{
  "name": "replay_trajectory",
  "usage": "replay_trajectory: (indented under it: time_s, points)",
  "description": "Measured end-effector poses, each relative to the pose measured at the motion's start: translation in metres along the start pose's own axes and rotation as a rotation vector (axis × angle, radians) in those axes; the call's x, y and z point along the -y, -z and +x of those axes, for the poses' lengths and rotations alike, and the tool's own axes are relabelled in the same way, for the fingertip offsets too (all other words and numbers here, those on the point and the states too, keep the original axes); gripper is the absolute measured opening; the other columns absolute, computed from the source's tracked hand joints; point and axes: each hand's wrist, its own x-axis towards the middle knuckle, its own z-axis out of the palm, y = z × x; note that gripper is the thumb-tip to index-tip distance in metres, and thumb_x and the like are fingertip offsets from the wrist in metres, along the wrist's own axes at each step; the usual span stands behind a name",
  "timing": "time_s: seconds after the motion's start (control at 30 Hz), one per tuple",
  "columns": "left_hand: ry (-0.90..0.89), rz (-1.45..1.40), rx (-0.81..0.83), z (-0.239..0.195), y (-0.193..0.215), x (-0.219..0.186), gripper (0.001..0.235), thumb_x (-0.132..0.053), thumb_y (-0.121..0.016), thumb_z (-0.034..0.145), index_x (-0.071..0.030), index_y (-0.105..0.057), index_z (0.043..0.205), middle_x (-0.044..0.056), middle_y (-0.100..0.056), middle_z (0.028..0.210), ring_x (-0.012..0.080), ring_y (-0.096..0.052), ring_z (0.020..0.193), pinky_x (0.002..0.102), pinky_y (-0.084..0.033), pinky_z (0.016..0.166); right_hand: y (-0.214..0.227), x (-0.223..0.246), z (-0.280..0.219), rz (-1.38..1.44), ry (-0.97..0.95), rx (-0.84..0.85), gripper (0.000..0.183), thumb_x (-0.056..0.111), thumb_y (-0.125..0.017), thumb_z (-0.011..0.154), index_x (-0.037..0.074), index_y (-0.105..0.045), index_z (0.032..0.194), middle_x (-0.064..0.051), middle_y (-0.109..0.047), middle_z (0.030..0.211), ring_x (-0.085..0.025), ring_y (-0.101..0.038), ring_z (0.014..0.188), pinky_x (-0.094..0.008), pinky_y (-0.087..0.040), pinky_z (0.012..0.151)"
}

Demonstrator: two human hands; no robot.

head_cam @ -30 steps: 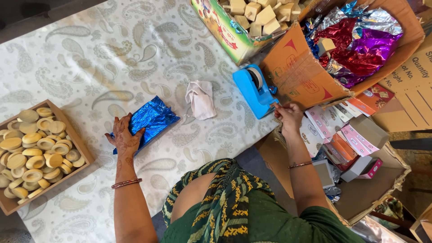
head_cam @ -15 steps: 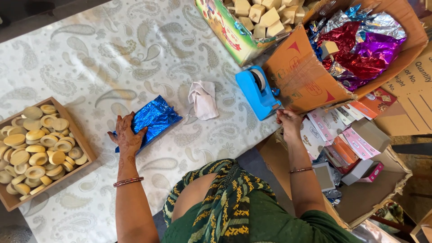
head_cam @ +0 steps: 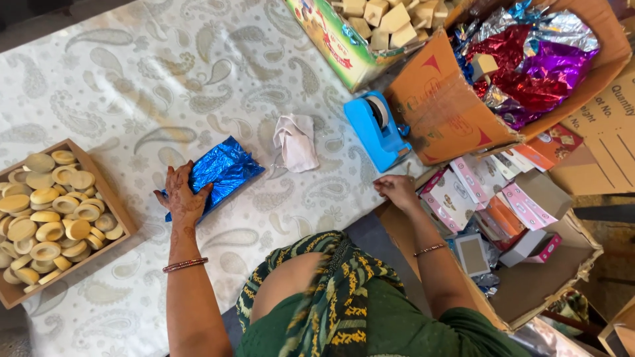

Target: The person wraps gold-colored circular items in blue foil and white tissue paper, using a tape dispenser to secure the packaging.

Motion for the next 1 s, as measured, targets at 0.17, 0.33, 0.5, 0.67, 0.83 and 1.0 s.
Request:
replay_trajectory:
  time_s: [0.17, 0.33, 0.5, 0.67, 0.83, 1.0]
  points:
    - [-0.024, 0.0, -0.003, -0.001, 0.002, 0.0, 0.081, -0.036, -0.084, 0.077, -0.026, -0.052, 0.15, -0.002, -0.049, 0.156, 0.0239, -0.025, 0.155, 0.071, 0.0, 0.12, -0.002, 0.024, -0.004, -0.231, 0.005, -0.218, 0.029, 0.013, -0.085, 0.079, -0.001, -0.068, 0.098, -0.01, -0.076, 0.074, -0.016, -0.072, 0.063, -0.032, -0.055, 0.059]
    - [-0.011, -0.009, 0.009, -0.003, 0.005, -0.002, 0.082, -0.035, -0.085, 0.076, -0.026, -0.052, 0.15, -0.002, -0.049, 0.156, 0.0244, -0.025, 0.155, 0.071, 0.001, 0.119, -0.002, -0.015, 0.002, -0.29, 0.072, -0.387, 0.023, 0.009, -0.085, 0.077, -0.002, -0.068, 0.089, -0.012, -0.075, 0.073, -0.018, -0.071, 0.062, -0.032, -0.055, 0.057]
    - [-0.03, -0.029, -0.003, -0.001, -0.001, 0.003, 0.081, -0.036, -0.084, 0.077, -0.025, -0.052, 0.151, 0.0, -0.048, 0.157, 0.0253, -0.024, 0.155, 0.071, 0.002, 0.119, 0.004, 0.011, -0.011, -0.168, -0.148, -0.377, 0.029, 0.016, -0.087, 0.081, -0.003, -0.065, 0.083, -0.013, -0.07, 0.071, -0.019, -0.069, 0.054, -0.032, -0.056, 0.049]
    - [-0.037, -0.033, -0.017, -0.001, 0.001, 0.002, 0.08, -0.036, -0.084, 0.078, -0.025, -0.052, 0.15, -0.001, -0.048, 0.157, 0.0249, -0.024, 0.156, 0.071, 0.002, 0.119, 0.01, -0.009, 0.0, -0.075, -0.116, -0.394, 0.013, 0.007, -0.077, 0.084, -0.002, -0.07, 0.09, -0.014, -0.073, 0.078, -0.022, -0.071, 0.063, -0.035, -0.058, 0.057]
    - [-0.019, -0.033, -0.007, -0.001, 0.0, 0.001, 0.081, -0.036, -0.084, 0.077, -0.025, -0.052, 0.15, -0.001, -0.048, 0.156, 0.024, -0.024, 0.155, 0.07, 0.002, 0.12, 0.021, 0.07, -0.028, -0.695, 0.536, -0.996, 0.043, -0.007, -0.062, 0.065, -0.002, -0.072, 0.107, -0.028, -0.067, 0.112, -0.044, -0.067, 0.102, -0.042, -0.057, 0.084]
    - [-0.018, -0.034, -0.009, -0.001, 0.001, 0.0, 0.08, -0.035, -0.084, 0.077, -0.024, -0.052, 0.15, -0.002, -0.049, 0.156, 0.0235, -0.025, 0.155, 0.07, 0.002, 0.12, 0.044, 0.05, -0.006, -0.491, 0.473, -0.835, 0.042, -0.01, -0.056, 0.082, 0.0, -0.066, 0.122, -0.02, -0.06, 0.136, -0.04, -0.061, 0.121, -0.043, -0.052, 0.099]
